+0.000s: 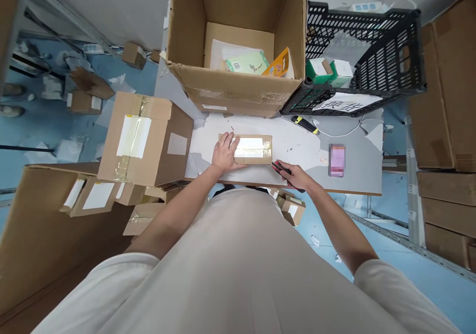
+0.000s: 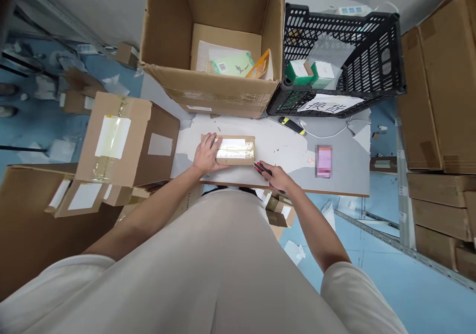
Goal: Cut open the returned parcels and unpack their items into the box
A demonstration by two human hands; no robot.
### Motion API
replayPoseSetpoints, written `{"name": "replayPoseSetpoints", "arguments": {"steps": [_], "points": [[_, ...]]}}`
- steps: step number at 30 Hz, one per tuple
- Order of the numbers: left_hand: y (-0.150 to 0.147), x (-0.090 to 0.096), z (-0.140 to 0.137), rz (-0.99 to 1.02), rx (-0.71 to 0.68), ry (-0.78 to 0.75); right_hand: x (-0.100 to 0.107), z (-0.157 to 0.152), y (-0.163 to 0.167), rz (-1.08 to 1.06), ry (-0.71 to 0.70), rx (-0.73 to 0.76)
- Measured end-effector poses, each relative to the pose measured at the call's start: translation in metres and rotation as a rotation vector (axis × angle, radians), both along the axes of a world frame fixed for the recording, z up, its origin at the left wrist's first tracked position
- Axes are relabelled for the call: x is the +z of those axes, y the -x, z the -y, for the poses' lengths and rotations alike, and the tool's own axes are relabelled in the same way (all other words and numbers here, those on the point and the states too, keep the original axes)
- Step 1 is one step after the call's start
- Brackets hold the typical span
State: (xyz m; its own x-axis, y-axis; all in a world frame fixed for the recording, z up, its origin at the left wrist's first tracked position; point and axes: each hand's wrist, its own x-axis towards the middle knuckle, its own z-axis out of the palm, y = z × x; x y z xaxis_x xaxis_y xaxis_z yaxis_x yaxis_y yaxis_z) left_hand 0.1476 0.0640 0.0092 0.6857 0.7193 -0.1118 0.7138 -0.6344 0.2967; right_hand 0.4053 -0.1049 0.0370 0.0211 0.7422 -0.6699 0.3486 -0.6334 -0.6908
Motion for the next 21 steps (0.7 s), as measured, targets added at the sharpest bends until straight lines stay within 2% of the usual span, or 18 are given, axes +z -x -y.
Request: {"name": "replayPoseSetpoints", "arguments": {"steps": [5,7,10,14,16,19,21], "points": [[0.001,0.0,0.0,0.011,0.014,0.023,0.006,0.028,-0.014,-0.066,-0.002,-0.147],[0.002,0.0,-0.001,0.003,0.003,0.024,-0.001,0.038,-0.023,-0.035,-0.01,-0.234],[0.004,-0.001,-0.006,0.003,-0.03,0.013,-0.028,0.039,-0.023,0.185,-0.029,-0.313],[0.01,-0.006,-0.01,0.051,-0.121,-0.032,-0.078,0.019,0.006,0.548,-0.008,-0.262],[0.015,-0.007,-0.006,0.07,-0.142,-0.063,-0.096,0.011,0.022,0.671,0.011,-0.252],[0.023,-0.007,0.012,0.085,-0.143,-0.083,-0.108,0.008,0.034,0.774,0.016,-0.219],[0.029,-0.007,0.027,0.099,-0.15,-0.069,-0.106,0.009,0.033,0.807,0.004,-0.18]]}}
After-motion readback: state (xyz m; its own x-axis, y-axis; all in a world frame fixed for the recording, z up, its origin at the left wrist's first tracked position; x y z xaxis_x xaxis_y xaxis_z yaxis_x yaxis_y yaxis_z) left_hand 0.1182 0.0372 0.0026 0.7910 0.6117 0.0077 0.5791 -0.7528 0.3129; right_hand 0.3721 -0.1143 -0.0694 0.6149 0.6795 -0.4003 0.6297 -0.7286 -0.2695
